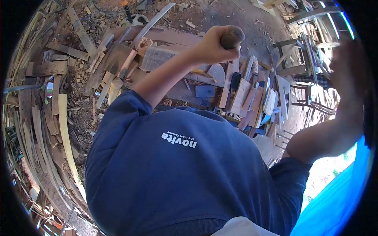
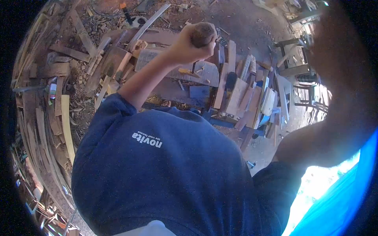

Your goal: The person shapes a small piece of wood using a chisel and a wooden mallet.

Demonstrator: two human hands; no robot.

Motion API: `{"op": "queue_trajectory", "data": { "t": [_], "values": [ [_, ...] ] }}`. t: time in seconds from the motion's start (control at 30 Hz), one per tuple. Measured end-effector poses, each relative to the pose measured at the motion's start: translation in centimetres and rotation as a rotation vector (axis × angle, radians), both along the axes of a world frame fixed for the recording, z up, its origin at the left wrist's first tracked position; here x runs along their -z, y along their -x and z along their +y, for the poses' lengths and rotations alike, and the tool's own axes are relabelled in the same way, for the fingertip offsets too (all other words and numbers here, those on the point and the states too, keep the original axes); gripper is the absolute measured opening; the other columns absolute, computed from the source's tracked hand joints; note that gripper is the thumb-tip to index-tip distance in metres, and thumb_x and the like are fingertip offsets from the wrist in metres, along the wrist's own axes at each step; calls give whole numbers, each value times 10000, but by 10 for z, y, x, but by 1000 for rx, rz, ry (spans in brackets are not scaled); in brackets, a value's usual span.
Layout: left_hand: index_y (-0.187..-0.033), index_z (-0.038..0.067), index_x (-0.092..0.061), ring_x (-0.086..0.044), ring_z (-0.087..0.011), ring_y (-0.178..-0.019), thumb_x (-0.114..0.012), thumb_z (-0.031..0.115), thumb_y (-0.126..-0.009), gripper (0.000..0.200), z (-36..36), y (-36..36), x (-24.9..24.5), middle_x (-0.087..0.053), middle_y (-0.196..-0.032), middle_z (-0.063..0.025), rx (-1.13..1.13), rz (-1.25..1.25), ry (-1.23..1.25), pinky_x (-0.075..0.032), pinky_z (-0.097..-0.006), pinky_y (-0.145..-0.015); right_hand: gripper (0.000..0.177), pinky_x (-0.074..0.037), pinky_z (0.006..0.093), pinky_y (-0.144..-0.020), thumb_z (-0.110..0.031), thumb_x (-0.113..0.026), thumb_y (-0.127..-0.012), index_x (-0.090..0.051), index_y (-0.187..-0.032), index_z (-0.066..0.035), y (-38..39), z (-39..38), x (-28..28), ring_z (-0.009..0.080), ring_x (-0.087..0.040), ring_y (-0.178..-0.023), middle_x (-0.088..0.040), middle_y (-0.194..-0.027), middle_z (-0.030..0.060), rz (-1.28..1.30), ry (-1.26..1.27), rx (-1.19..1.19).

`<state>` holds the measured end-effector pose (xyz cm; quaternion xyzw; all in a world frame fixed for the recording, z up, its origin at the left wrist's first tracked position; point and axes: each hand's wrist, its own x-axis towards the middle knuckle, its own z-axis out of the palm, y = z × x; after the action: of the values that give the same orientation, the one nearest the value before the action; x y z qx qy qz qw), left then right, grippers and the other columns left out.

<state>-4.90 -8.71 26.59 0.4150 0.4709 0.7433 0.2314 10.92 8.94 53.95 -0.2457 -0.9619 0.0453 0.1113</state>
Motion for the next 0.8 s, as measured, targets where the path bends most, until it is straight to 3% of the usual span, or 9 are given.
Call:
{"op": "queue_trajectory", "data": {
  "t": [0.1, 0.2, 0.57, 0.7, 0.8],
  "values": [
    [-818, 57, -597, -532, -65, -603, -679, 63, -739, 114, -5, 3, -7, -569, -665, 13, 42, -10, 102, -440, -251, -551, 498, -529, 304, -714, -251, -696, -873, -542, -1293, -33, -26, 45, -18, 145, -658, -856, -660, -1115, 117, -114, 147, 99],
    [-801, 60, -594, -541, -71, -619, -685, 68, -742, 109, 0, 4, -5, -566, -663, 12, 1, 109, 9, -454, -270, -567, 481, -528, 306, -731, -242, -695, -870, -551, -1280, -36, -35, 57, -16, 154, -658, -876, -662, -1114, 119, -154, 210, 142],
    [-776, 61, -587, -521, -59, -620, -681, 66, -735, 102, 7, 8, -5, -567, -673, 20, -12, 108, -32, -439, -258, -570, 424, -523, 312, -793, -208, -692, -860, -587, -1236, -43, -24, 75, -19, 185, -657, -951, -668, -1114, 127, -231, 254, 137],
    [-771, 59, -587, -507, -53, -613, -682, 64, -732, 103, 9, 15, -6, -559, -664, 25, -74, 144, -30, -425, -256, -558, 403, -521, 314, -815, -196, -691, -857, -601, -1220, -46, -12, 64, -26, 196, -656, -978, -671, -1113, 130, -172, 128, 96],
    [-777, 55, -587, -500, -50, -609, -678, 63, -733, 101, 8, 16, -8, -560, -668, 27, -90, 172, -2, -418, -254, -550, 388, -520, 316, -832, -187, -690, -854, -610, -1208, -48, 6, 21, 8, 205, -656, -998, -673, -1113, 132, -8, -179, 68]
  ]
}}
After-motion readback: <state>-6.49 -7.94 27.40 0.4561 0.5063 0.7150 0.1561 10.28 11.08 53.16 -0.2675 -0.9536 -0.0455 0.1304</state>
